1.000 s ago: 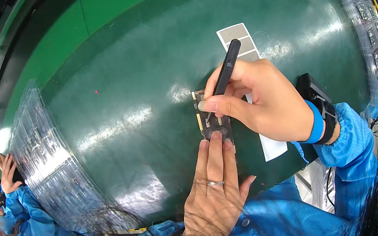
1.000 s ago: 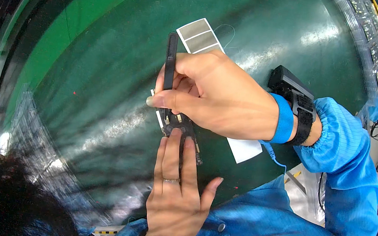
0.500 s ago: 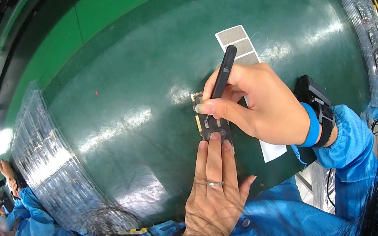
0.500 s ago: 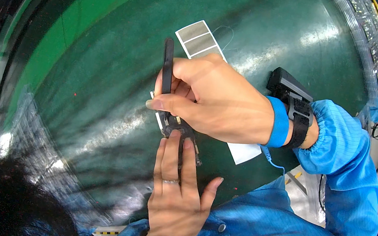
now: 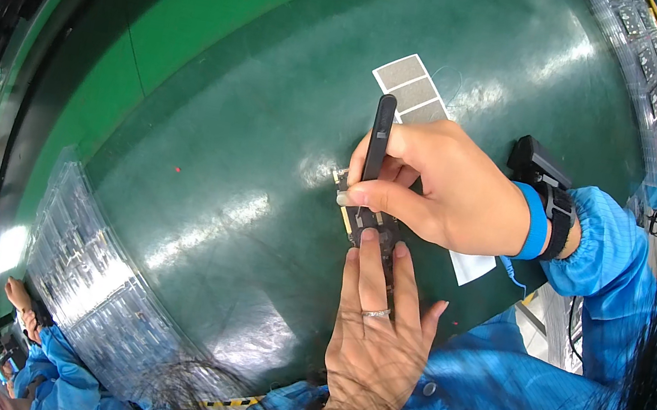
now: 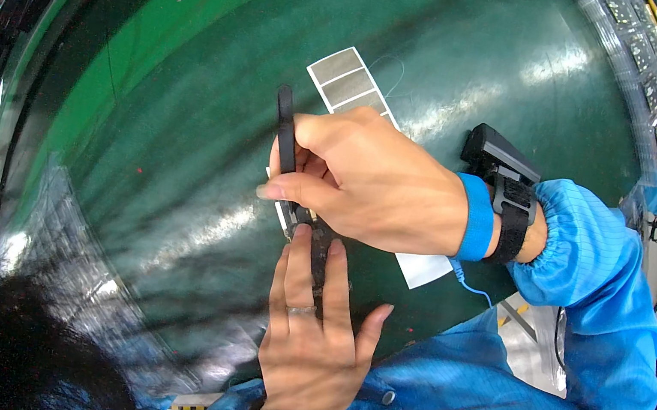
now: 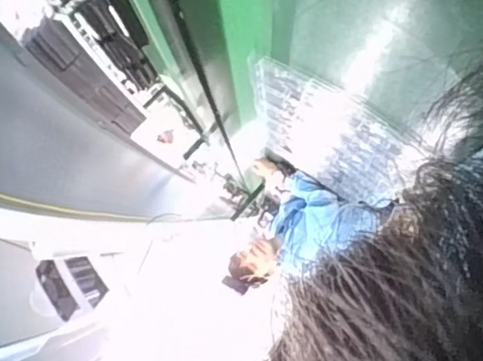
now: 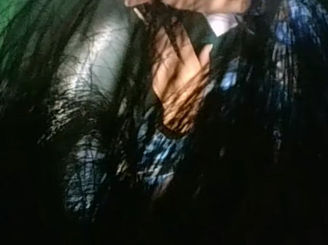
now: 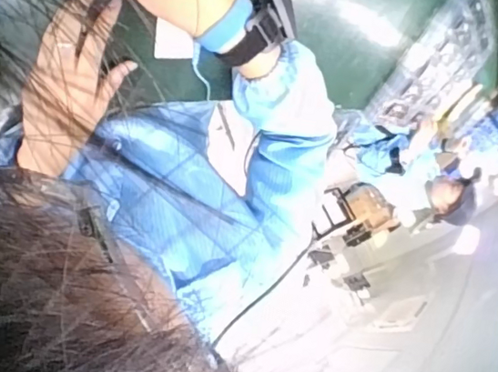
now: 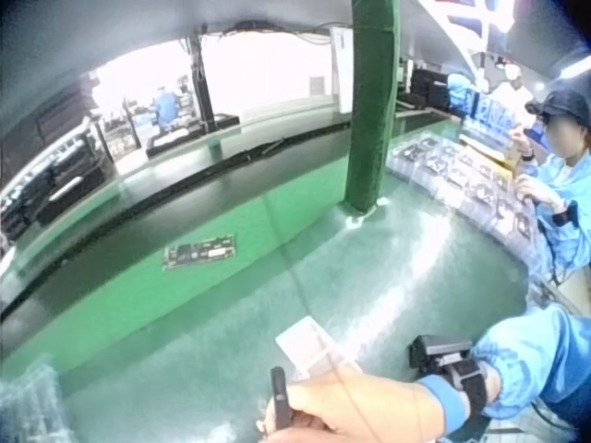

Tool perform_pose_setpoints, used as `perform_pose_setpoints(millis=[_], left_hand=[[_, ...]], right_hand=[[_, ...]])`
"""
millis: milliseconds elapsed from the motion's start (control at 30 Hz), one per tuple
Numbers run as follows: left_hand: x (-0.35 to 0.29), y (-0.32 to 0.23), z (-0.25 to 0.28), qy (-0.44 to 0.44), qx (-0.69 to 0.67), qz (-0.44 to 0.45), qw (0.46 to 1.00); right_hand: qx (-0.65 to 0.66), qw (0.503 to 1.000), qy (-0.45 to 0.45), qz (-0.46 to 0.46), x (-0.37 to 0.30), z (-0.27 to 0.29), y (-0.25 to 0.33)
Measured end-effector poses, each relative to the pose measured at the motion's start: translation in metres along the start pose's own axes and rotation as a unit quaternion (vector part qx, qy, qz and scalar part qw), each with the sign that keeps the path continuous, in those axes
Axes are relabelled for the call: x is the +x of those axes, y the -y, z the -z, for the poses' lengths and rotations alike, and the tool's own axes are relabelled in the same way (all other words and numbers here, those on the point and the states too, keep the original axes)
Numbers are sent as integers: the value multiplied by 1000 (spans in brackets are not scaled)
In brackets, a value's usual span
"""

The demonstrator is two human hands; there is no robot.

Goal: Inspecting and marking small PCB boards on an assembly line.

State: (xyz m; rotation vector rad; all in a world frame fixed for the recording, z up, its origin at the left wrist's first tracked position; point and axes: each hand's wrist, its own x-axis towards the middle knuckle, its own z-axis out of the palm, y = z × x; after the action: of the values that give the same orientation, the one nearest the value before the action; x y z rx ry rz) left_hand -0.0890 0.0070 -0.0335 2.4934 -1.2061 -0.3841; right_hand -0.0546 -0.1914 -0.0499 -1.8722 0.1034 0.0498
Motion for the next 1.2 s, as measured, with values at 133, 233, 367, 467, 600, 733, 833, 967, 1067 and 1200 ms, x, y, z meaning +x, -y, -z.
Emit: perform_pose_setpoints(millis=[133,233,367,467,600,733,833,967,1067,1200], left_hand=[[0,3,1,0,11,-3,1000],[1,3,-1,-5,8,-4,1000],[5,0,4,-34,86,7,996],[8,-2,2,-47,115,22,992],[10,-12,-1,-58,134,7,989],[9,2,11,-33,110,46,992],[6,14,-6,-78,65,43,994],[10,1,-12,-138,18,-24,990],[15,10,-8,-127,7,-17,992],[13,22,-14,-125,64,17,990]], right_hand=[[-4,1000,21,-2,3,0,0],[-6,1000,22,-12,2,-1,-2],[30,1000,4,5,3,-2,3],[23,998,46,37,6,9,7],[19,986,19,167,-1,28,2],[161,979,-59,111,8,36,24],[77,941,-240,226,-35,102,-4],[273,852,-363,259,-261,345,5],[61,865,-468,169,-168,231,31],[12,979,-203,29,-4,94,21]])
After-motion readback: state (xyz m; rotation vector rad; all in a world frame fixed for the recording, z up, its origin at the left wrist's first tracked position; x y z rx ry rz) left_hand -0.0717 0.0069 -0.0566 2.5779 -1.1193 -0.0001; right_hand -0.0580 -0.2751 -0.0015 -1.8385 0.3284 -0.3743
